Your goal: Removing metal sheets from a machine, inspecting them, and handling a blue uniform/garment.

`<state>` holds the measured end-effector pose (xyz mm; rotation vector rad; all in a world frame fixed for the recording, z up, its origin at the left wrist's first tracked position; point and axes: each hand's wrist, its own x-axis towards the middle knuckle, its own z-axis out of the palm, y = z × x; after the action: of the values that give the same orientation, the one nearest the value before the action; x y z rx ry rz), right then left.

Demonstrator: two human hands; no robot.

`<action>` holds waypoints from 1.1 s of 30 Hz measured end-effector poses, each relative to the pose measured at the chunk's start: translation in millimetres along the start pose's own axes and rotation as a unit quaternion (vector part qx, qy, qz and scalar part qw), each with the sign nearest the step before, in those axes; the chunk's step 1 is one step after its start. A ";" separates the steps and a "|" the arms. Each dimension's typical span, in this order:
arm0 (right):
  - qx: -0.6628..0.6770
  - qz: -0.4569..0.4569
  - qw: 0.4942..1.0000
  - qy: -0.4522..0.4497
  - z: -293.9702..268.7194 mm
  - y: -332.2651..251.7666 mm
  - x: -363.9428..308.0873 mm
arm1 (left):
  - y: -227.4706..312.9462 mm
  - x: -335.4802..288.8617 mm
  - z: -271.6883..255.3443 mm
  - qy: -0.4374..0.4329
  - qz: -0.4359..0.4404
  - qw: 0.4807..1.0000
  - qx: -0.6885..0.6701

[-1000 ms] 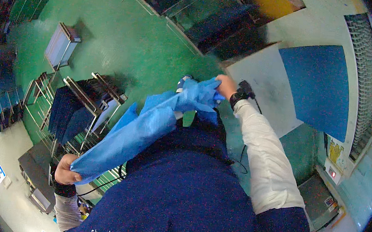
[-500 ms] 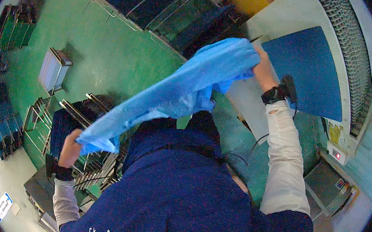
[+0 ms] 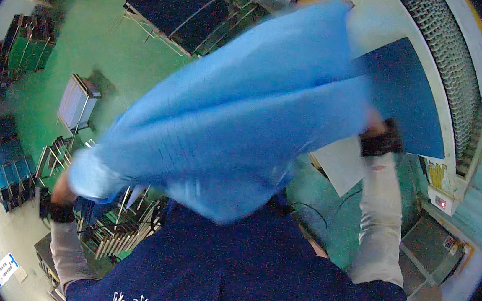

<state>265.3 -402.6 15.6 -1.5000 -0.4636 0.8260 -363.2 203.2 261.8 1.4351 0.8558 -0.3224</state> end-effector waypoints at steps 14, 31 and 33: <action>0.192 0.188 0.957 -0.111 91.0 -144.7 -8.8 | -44.2 32.8 43.6 0.033 -0.070 0.997 -0.018; -0.080 -0.069 0.990 0.089 124.7 -236.7 14.5 | 69.4 16.0 45.3 0.368 0.241 0.890 -0.119; -0.104 0.096 0.990 -0.013 133.4 -182.7 66.9 | 2.3 62.3 6.3 0.234 0.142 0.961 -0.044</action>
<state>246.7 -241.5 186.9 -1.7492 -0.4397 0.9711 -317.7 215.8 220.6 1.5507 1.0093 0.2841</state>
